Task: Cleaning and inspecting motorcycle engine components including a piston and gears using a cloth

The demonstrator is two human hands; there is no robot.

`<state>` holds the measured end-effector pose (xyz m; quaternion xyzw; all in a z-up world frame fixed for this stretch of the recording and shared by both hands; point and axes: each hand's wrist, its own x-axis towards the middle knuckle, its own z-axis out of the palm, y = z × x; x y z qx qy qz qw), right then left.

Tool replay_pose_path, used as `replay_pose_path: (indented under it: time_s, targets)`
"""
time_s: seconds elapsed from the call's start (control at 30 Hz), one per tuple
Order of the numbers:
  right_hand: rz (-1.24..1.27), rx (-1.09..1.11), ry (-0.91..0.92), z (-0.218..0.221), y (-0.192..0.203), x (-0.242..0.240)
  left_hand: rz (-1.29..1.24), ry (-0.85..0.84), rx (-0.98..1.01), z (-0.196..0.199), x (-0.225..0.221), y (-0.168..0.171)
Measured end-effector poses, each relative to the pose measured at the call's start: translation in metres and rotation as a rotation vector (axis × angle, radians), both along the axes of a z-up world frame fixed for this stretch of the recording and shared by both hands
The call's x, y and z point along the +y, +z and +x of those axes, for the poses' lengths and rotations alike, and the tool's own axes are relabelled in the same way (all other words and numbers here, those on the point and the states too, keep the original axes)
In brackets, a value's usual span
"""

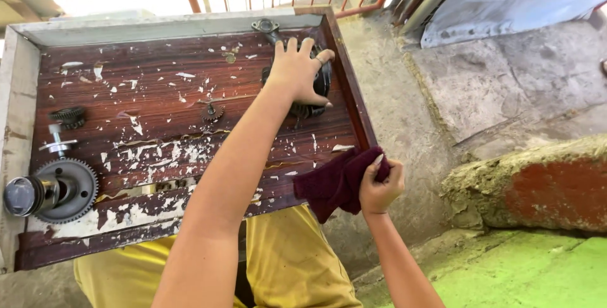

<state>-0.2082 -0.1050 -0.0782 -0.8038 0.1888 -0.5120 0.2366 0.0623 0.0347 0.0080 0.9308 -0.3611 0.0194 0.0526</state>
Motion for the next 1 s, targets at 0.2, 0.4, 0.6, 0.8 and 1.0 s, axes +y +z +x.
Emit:
replay_pose_path:
  time_s: [0.2,0.4,0.6,0.8,1.0]
  targets:
    - [0.009,-0.004,0.007,0.001,-0.031,-0.015,-0.132,0.072,-0.115,-0.006,-0.006,-0.019]
    - [0.007,-0.001,-0.017,0.000,-0.003,0.001,-0.251,0.288,-0.112,-0.027,0.021,-0.002]
    - [0.011,-0.019,-0.047,0.004,0.003,0.005,-0.150,0.403,-0.097,-0.037,0.013,0.012]
    - [0.009,0.001,-0.082,0.004,-0.001,0.005,-0.292,0.556,-0.107,-0.029,-0.014,0.021]
    - [0.016,0.087,0.039,-0.001,-0.002,-0.003,-0.211,0.637,-0.249,0.002,-0.054,-0.009]
